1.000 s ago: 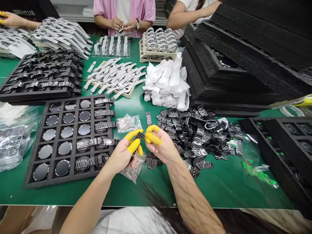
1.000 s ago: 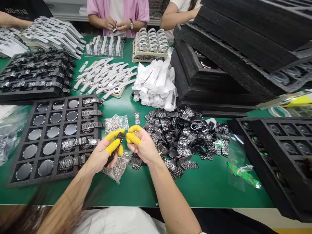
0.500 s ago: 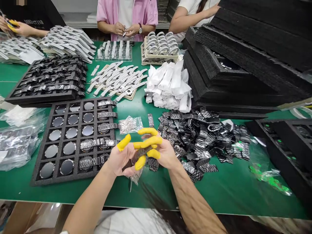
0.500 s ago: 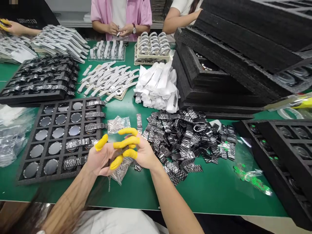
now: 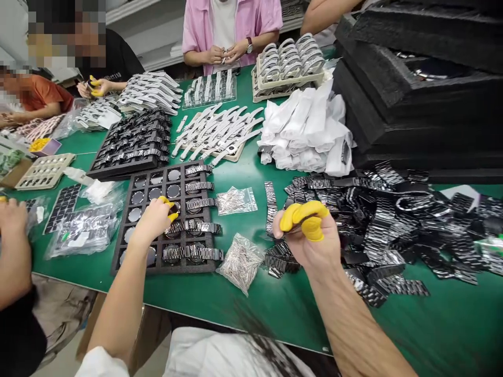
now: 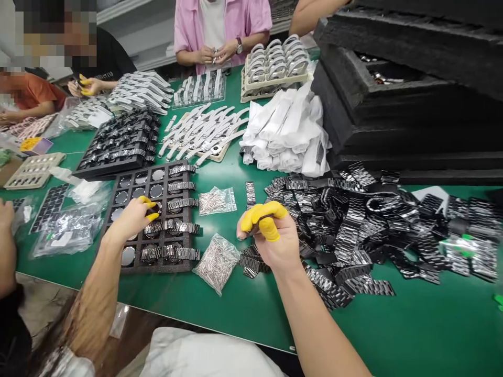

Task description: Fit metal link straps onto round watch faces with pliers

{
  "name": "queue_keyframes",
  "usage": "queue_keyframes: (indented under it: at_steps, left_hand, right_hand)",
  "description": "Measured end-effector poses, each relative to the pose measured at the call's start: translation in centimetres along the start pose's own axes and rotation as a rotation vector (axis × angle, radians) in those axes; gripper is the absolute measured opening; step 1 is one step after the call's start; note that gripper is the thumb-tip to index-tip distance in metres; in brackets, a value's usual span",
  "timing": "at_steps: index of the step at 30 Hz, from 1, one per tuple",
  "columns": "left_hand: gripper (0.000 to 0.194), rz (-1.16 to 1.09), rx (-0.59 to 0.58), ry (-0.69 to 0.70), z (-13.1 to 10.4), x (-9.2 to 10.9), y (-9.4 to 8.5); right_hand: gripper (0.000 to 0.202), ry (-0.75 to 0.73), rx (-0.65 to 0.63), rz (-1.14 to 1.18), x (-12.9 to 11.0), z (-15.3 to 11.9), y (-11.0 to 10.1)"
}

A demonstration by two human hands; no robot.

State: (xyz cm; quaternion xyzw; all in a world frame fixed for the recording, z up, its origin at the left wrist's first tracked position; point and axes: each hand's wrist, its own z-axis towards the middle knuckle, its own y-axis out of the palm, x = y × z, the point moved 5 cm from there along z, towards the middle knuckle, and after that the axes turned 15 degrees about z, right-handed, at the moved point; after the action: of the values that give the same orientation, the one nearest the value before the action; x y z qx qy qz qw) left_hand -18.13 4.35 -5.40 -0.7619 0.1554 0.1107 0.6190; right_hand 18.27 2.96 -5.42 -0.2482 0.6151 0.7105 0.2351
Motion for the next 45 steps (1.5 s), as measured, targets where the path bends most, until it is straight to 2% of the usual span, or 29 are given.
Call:
queue_keyframes:
  at_steps: [5,8,10,13,15,17,18,19,21,22,23,25,28,33,45]
  left_hand:
    - [0.019,0.022,0.012,0.013,0.7,1.1,-0.8]
    - [0.021,-0.045,0.047,-0.013,0.3,0.9,-1.1]
    - [0.026,-0.124,0.084,-0.045,0.0,0.0,-0.9]
    - [0.024,-0.280,0.143,-0.099,-0.3,-1.5,-0.4]
    - [0.025,-0.423,0.186,-0.147,-0.4,-1.7,-0.5]
    - [0.033,-0.630,0.240,-0.183,-0.8,-0.5,-1.0]
    - [0.036,-0.802,0.264,-0.186,-1.1,0.7,-1.5]
    - [0.038,-0.971,0.277,-0.168,-1.4,2.3,-2.0]
    - [0.042,-1.475,0.236,-0.091,-2.1,6.2,-3.0]
    - [0.040,-1.571,0.188,-0.041,-2.3,8.2,-3.5]
    - [0.036,-1.590,0.157,0.001,-2.6,10.0,-3.9]
    - [0.027,-1.467,0.153,0.128,-3.0,12.8,-4.6]
    - [0.049,-1.224,0.271,0.320,-3.2,14.7,-4.8]
    - [0.070,-1.066,0.387,0.416,-3.3,14.6,-3.7]
    - [0.080,-0.890,0.487,0.454,-4.1,14.6,-3.5]
  right_hand:
    - [0.041,0.045,-0.007,0.052,0.0,-0.3,0.5]
    - [0.044,0.104,-0.015,0.118,-0.1,-0.7,0.9]
    - [0.049,0.205,-0.029,0.142,0.3,-0.9,1.2]
    - [0.053,0.452,-0.102,0.139,1.7,-1.6,1.5]
    - [0.051,0.608,-0.158,0.154,2.8,-2.2,1.8]
    - [0.049,0.713,-0.206,0.182,3.8,-2.7,2.1]
    - [0.048,0.743,-0.218,0.193,4.3,-2.9,2.2]
    - [0.048,0.757,-0.225,0.198,4.8,-3.1,2.4]
    - [0.049,0.738,-0.206,0.181,5.8,-3.3,2.6]
    - [0.049,0.708,-0.180,0.161,6.3,-3.3,2.7]
    - [0.049,0.673,-0.152,0.139,6.7,-3.2,2.7]
    - [0.048,0.606,-0.098,0.101,7.5,-3.1,2.6]
    - [0.048,0.560,-0.061,0.079,8.3,-3.0,2.5]
    - [0.047,0.602,-0.057,0.032,8.8,-3.0,2.1]
    - [0.048,0.635,-0.005,-0.038,9.5,-3.5,1.3]
